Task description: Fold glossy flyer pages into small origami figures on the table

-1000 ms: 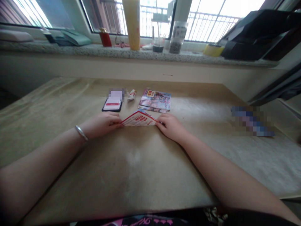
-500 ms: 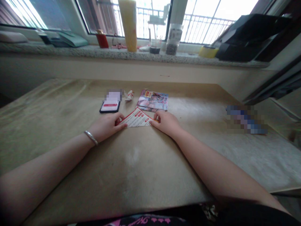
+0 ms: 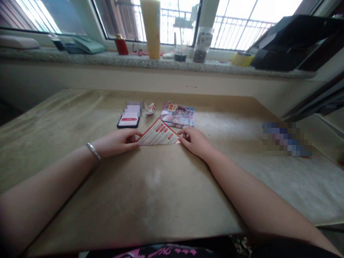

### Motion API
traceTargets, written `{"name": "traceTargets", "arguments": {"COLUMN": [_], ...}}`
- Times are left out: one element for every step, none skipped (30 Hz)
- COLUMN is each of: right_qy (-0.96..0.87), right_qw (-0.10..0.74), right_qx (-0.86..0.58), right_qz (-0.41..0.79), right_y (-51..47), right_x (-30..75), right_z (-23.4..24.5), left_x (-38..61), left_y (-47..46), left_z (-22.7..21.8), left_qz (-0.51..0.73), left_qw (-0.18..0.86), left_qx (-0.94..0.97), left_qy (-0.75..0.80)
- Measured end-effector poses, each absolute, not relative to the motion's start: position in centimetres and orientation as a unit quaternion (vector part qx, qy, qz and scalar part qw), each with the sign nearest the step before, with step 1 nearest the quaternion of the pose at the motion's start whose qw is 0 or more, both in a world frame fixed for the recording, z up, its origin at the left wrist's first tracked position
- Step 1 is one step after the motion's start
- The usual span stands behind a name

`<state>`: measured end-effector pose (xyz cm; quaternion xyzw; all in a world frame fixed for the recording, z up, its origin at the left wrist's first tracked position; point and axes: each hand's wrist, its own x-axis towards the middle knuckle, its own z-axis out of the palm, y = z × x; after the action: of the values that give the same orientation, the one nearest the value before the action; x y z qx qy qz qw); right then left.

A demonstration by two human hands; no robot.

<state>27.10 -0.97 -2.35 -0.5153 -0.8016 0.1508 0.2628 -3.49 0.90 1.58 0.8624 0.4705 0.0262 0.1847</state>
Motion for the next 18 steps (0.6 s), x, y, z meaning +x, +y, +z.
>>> {"name": "traceTargets", "arguments": {"right_qy": [-0.802, -0.803, -0.804, -0.804, -0.805, -0.809, -0.814, -0.820, -0.827, -0.834, -0.842, -0.850, -0.859, -0.868, -0.877, -0.885, -0.892, -0.897], "right_qw": [0.268, 0.271, 0.275, 0.281, 0.288, 0.296, 0.303, 0.311, 0.318, 0.325, 0.330, 0.331, 0.327, 0.318, 0.306, 0.293, 0.282, 0.275], "right_qx": [-0.510, -0.505, -0.501, -0.496, -0.490, -0.480, -0.469, -0.455, -0.440, -0.426, -0.411, -0.397, -0.383, -0.371, -0.360, -0.350, -0.341, -0.335], "right_qz": [0.157, 0.163, 0.168, 0.170, 0.170, 0.167, 0.162, 0.154, 0.143, 0.129, 0.116, 0.104, 0.095, 0.090, 0.089, 0.088, 0.087, 0.085], "right_y": [-1.0, -1.1, -1.1, -1.2, -1.3, -1.4, -1.5, -1.6, -1.7, -1.8, -1.9, -2.0, -2.1, -2.1, -2.2, -2.2, -2.3, -2.3], "right_x": [27.2, 27.2, 27.2, 27.3, 27.3, 27.3, 27.2, 27.2, 27.1, 27.1, 27.0, 26.9, 26.8, 26.8, 26.7, 26.7, 26.6, 26.6], "right_z": [-2.4, -2.4, -2.4, -2.3, -2.3, -2.3, -2.3, -2.2, -2.2, -2.1, -2.0, -1.9, -1.8, -1.8, -1.7, -1.7, -1.7, -1.6], "left_x": [-3.5, -3.5, -3.5, -3.5, -3.5, -3.5, -3.6, -3.6, -3.7, -3.7, -3.9, -4.0, -4.1, -4.3, -4.5, -4.6, -4.7, -4.8], "left_y": [0.9, 0.9, 0.9, 0.9, 0.9, 0.9, 1.0, 1.0, 1.1, 1.1, 1.1, 1.2, 1.2, 1.2, 1.3, 1.3, 1.3, 1.3], "left_z": [1.5, 1.4, 1.2, 1.1, 1.0, 0.9, 0.9, 0.9, 1.0, 1.0, 1.1, 1.2, 1.3, 1.4, 1.4, 1.5, 1.6, 1.7], "left_qz": [0.032, 0.038, 0.044, 0.052, 0.059, 0.065, 0.070, 0.073, 0.076, 0.077, 0.078, 0.077, 0.077, 0.075, 0.073, 0.072, 0.069, 0.067], "left_qw": [0.174, 0.163, 0.152, 0.142, 0.133, 0.123, 0.115, 0.106, 0.099, 0.094, 0.088, 0.083, 0.075, 0.064, 0.054, 0.043, 0.032, 0.023], "left_qx": [0.868, 0.873, 0.878, 0.883, 0.887, 0.891, 0.895, 0.900, 0.905, 0.910, 0.915, 0.920, 0.925, 0.928, 0.932, 0.934, 0.936, 0.936], "left_qy": [0.465, 0.459, 0.452, 0.445, 0.439, 0.432, 0.425, 0.417, 0.406, 0.396, 0.385, 0.374, 0.366, 0.358, 0.351, 0.347, 0.345, 0.345]}}
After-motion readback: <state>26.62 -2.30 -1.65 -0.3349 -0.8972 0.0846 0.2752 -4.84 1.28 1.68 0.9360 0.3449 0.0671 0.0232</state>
